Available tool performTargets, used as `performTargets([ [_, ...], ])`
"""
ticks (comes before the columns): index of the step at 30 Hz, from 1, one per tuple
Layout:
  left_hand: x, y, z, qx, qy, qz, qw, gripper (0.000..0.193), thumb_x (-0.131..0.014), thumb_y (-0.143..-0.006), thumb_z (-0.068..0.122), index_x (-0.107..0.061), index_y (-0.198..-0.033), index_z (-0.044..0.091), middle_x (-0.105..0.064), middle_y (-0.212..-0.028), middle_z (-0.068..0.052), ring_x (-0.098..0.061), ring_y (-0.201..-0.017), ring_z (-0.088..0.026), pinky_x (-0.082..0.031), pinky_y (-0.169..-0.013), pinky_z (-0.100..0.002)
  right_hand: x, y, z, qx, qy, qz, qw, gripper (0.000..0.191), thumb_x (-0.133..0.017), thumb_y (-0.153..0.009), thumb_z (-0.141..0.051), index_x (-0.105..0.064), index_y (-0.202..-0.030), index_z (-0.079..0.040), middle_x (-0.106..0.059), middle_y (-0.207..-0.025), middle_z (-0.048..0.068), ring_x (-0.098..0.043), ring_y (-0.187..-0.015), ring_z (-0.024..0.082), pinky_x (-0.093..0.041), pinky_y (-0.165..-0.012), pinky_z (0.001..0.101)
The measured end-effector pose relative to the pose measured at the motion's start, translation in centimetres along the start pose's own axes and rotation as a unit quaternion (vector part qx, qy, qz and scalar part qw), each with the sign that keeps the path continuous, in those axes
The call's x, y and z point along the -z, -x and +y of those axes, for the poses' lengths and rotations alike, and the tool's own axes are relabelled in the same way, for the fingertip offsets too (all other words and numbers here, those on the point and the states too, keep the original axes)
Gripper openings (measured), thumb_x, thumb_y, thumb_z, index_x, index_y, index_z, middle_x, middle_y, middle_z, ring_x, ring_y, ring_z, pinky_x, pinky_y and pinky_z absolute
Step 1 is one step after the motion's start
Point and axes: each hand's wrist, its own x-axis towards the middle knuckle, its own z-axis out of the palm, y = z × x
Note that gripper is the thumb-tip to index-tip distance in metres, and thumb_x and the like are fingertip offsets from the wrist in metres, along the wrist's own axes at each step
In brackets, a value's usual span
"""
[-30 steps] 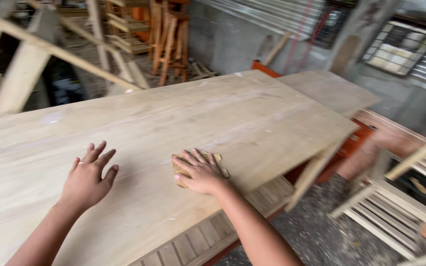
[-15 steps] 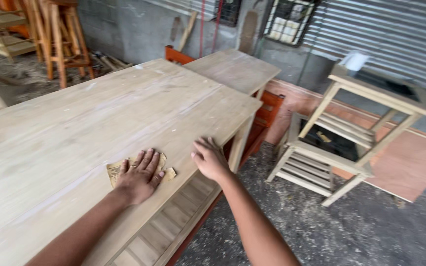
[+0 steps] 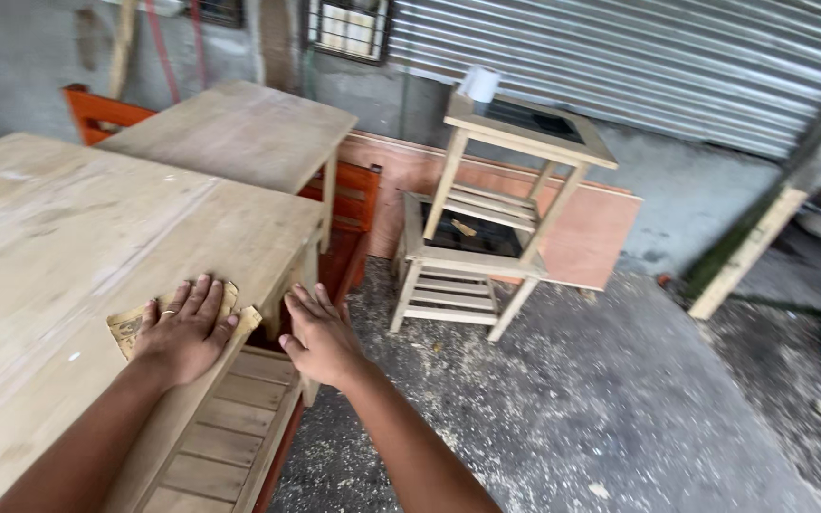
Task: The person sands a wooden table surface using a sanding block. They move the block back and forth across the tabletop, covering different areas to smooth the wood. The person occasionally pauses to adjust their grip or position.
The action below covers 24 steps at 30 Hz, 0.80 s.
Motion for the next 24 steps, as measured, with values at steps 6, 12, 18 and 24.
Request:
performTargets([
  [6,1.6,-5.3,3.1,-0.031,0.019,0.001,0.999,0.077,-0.02,-0.099,0.063,-0.001,-0.164,0.026,0.006,-0.172,0.006,0.003,-0.157,-0.018,0.0,-0.125,-0.049,0.7,2.1,-0.3,-0.049,0.029,-0.042,0.997,0.076,-0.05,-0.1,-0.036,-0.014,-0.163,-0.013,-0.008,-0.173,0.005,0.001,-0.159,0.029,-0.002,-0.125,0.0565],
  [12,1.9,-6.5,3.8,-0.064,0.014,0.017,0.998,0.077,-0.021,-0.099,0.061,-0.001,-0.163,0.023,0.006,-0.172,0.004,0.003,-0.158,-0.018,-0.001,-0.125,-0.047,0.2,2.9,-2.0,-0.071,0.014,-0.028,0.997,0.08,-0.052,-0.097,-0.027,-0.011,-0.164,-0.016,-0.01,-0.173,0.003,-0.002,-0.159,0.027,-0.003,-0.125,0.0566],
  [18,0.4,-0.4,2.3,-0.087,-0.018,-0.019,0.996,0.074,-0.016,-0.102,0.056,0.003,-0.163,0.019,0.008,-0.172,-0.001,0.003,-0.157,-0.021,0.0,-0.125,-0.046,-0.9,0.0,-3.9,-0.02,0.017,0.075,0.997,0.087,-0.062,-0.086,0.004,-0.025,-0.161,-0.017,-0.021,-0.17,0.006,-0.013,-0.157,0.03,-0.013,-0.125,0.0486],
  [24,-0.6,8.3,-5.4,-0.059,-0.013,-0.045,0.997,0.073,-0.013,-0.102,0.055,0.009,-0.162,0.019,0.012,-0.169,0.0,0.007,-0.156,-0.019,0.003,-0.124,-0.044,-1.7,-6.8,-6.0,0.013,-0.01,0.146,0.989,0.07,-0.054,-0.088,0.001,-0.039,-0.156,-0.007,-0.034,-0.165,0.012,-0.028,-0.155,0.029,-0.018,-0.128,0.0397],
])
